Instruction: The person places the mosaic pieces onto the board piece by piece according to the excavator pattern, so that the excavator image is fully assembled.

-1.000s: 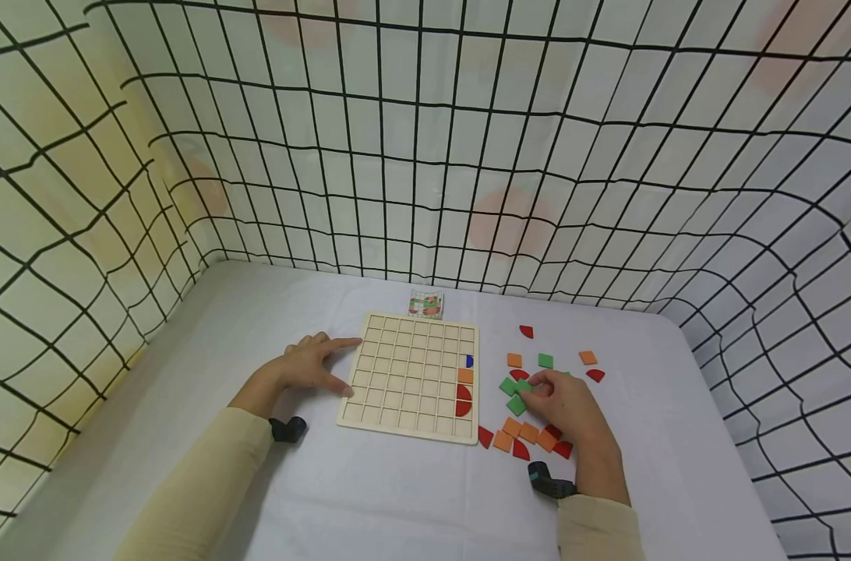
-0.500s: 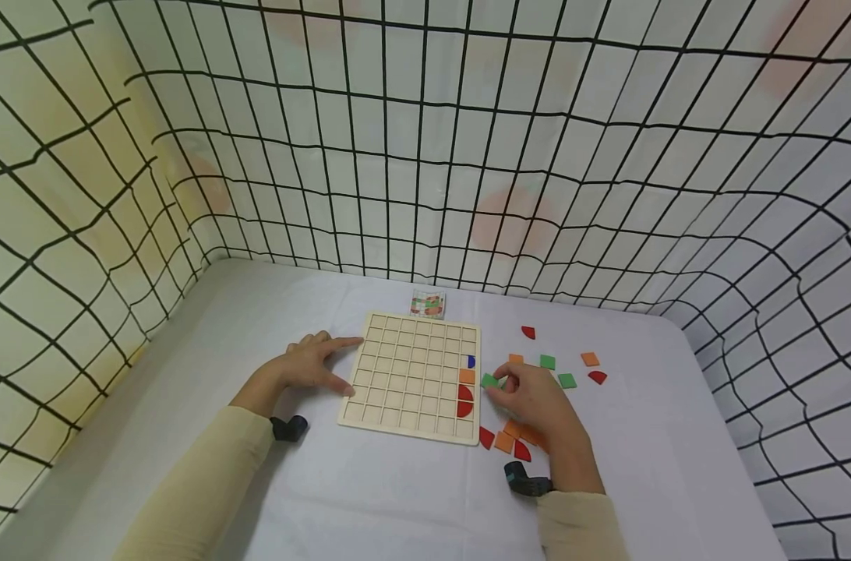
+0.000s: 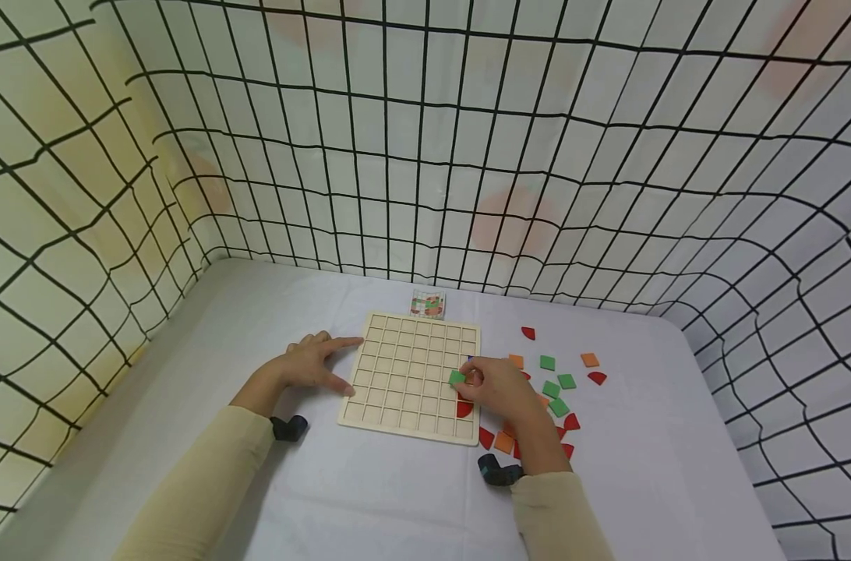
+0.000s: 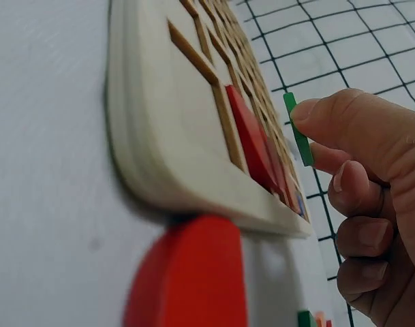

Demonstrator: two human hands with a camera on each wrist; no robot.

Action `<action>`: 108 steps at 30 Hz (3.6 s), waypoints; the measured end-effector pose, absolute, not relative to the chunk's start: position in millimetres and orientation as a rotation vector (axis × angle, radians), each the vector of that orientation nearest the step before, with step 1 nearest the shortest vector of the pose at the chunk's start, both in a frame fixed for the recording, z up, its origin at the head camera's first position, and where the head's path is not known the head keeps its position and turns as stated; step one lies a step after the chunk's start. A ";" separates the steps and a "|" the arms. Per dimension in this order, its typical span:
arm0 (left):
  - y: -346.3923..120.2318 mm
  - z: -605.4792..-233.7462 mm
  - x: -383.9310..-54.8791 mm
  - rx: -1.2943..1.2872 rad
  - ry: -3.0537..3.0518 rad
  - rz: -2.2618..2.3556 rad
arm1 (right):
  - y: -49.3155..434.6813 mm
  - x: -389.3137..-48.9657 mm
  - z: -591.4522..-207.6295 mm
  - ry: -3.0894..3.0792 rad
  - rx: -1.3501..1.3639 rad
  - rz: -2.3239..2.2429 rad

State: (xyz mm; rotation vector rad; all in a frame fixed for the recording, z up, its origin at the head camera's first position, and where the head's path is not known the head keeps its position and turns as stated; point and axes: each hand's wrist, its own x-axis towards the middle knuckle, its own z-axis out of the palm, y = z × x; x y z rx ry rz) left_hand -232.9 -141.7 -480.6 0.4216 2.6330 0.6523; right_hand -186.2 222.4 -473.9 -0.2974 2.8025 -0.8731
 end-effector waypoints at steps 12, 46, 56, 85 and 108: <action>-141.7 -480.2 -232.9 0.430 2.632 0.645 | 212.0 -201.6 -475.3 2.824 -0.329 -0.768; -141.4 -477.6 -232.0 0.413 2.617 0.661 | 265.2 -173.5 -469.3 2.865 -0.055 -0.740; -141.1 -477.4 -232.4 0.409 2.624 0.650 | 296.6 -153.8 -469.7 2.831 0.110 -0.770; -141.7 -478.1 -233.0 0.421 2.620 0.649 | 308.3 -142.7 -481.2 2.785 0.070 -0.717; -141.9 -480.0 -232.2 0.416 2.629 0.631 | 311.3 -145.3 -484.7 2.793 0.070 -0.665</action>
